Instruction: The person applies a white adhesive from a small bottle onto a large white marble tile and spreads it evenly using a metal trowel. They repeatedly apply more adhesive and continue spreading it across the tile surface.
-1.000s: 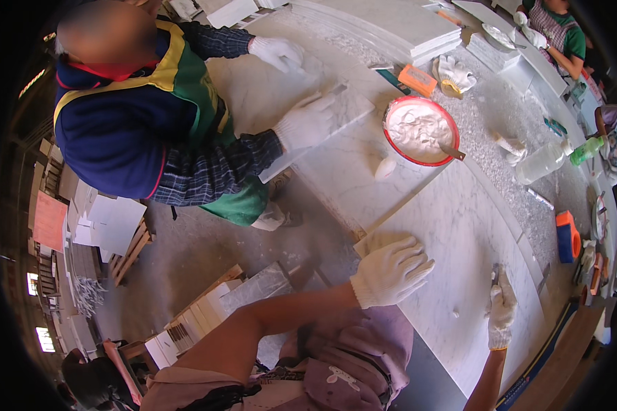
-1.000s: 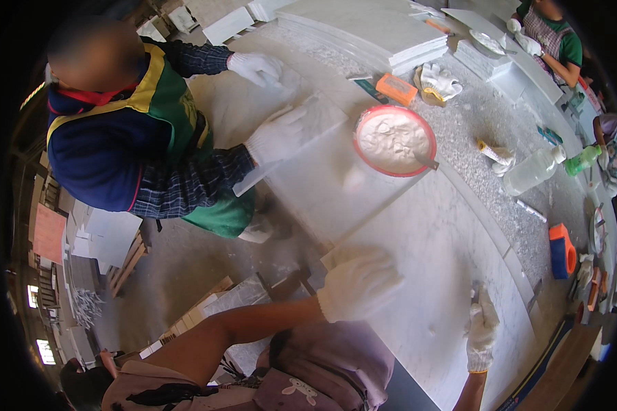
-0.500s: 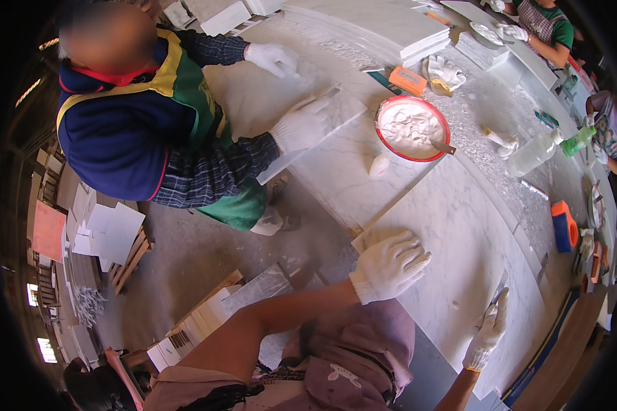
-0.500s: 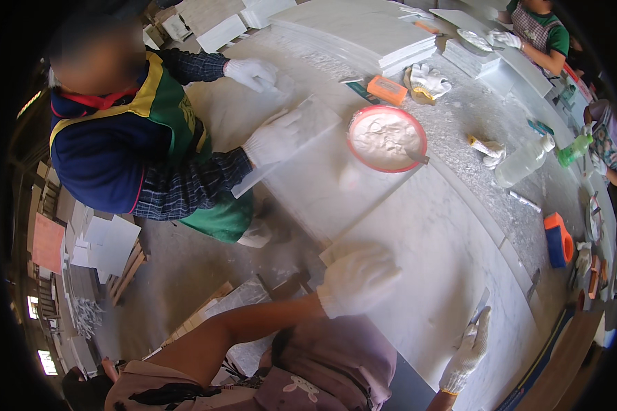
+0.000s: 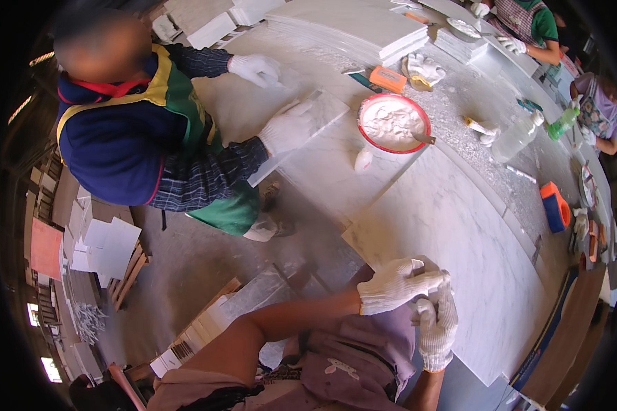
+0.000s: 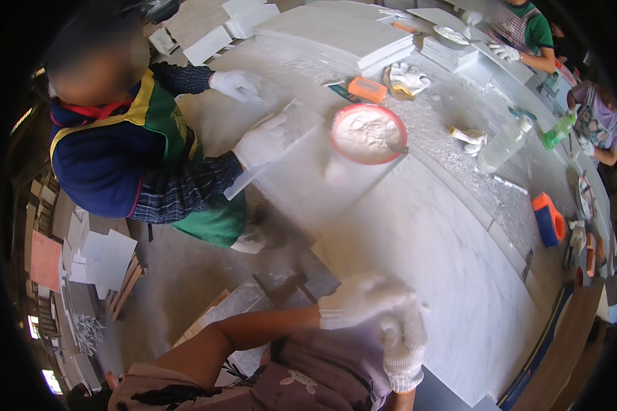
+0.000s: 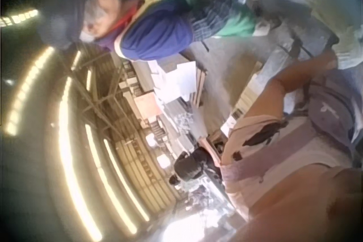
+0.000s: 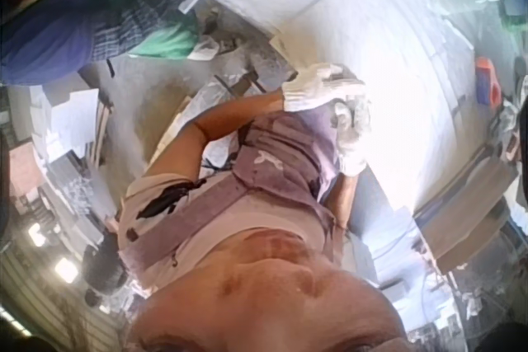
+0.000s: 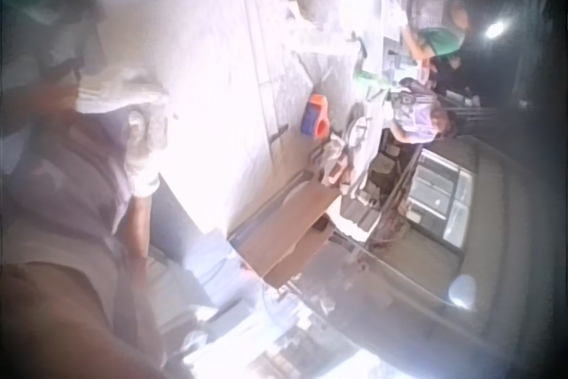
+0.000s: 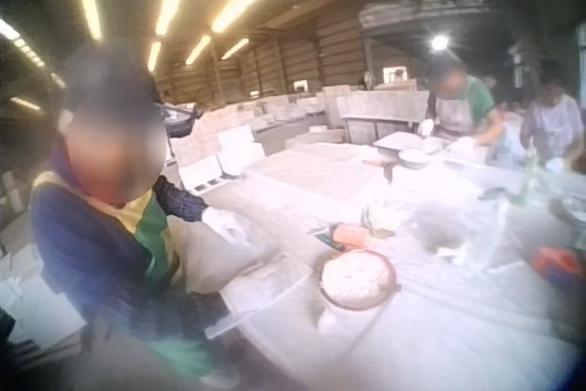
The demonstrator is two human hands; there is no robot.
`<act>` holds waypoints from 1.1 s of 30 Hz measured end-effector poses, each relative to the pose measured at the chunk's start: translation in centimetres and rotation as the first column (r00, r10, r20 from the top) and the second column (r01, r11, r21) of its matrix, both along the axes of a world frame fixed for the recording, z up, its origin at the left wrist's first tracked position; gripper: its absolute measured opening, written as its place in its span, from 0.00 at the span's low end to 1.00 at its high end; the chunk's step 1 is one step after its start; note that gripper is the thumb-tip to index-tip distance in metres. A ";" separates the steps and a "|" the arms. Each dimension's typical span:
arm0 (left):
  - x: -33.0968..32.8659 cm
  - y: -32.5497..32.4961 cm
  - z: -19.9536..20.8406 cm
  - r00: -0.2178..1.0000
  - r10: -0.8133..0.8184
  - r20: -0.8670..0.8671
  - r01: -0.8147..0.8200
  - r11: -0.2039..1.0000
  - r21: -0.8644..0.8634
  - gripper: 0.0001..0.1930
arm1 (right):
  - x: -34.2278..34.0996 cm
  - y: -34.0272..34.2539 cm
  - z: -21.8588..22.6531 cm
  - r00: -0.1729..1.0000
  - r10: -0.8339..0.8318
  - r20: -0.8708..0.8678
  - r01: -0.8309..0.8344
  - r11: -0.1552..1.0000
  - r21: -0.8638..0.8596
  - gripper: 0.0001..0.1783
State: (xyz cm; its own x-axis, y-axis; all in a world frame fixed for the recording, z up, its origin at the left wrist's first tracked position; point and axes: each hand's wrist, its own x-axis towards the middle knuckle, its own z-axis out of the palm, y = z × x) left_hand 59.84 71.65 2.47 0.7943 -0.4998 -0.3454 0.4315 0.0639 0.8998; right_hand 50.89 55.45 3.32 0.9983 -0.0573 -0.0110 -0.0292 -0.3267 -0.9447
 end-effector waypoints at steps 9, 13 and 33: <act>0.7 3.1 3.5 0.598 -0.748 0.286 0.495 0.626 0.602 0.17 | -3.2 -1.4 0.5 0.966 0.039 -0.256 -0.012 0.994 0.109 0.31; 1.1 3.6 4.6 0.468 -0.832 0.299 0.372 0.492 0.787 0.21 | -7.4 -6.8 -0.4 0.967 0.156 -0.203 -0.165 0.986 -0.029 0.21; -3.6 -10.9 1.2 0.292 -0.781 0.552 0.733 0.554 0.394 0.33 | -17.3 -16.4 -1.1 0.746 -0.657 -0.108 0.657 0.698 0.286 0.26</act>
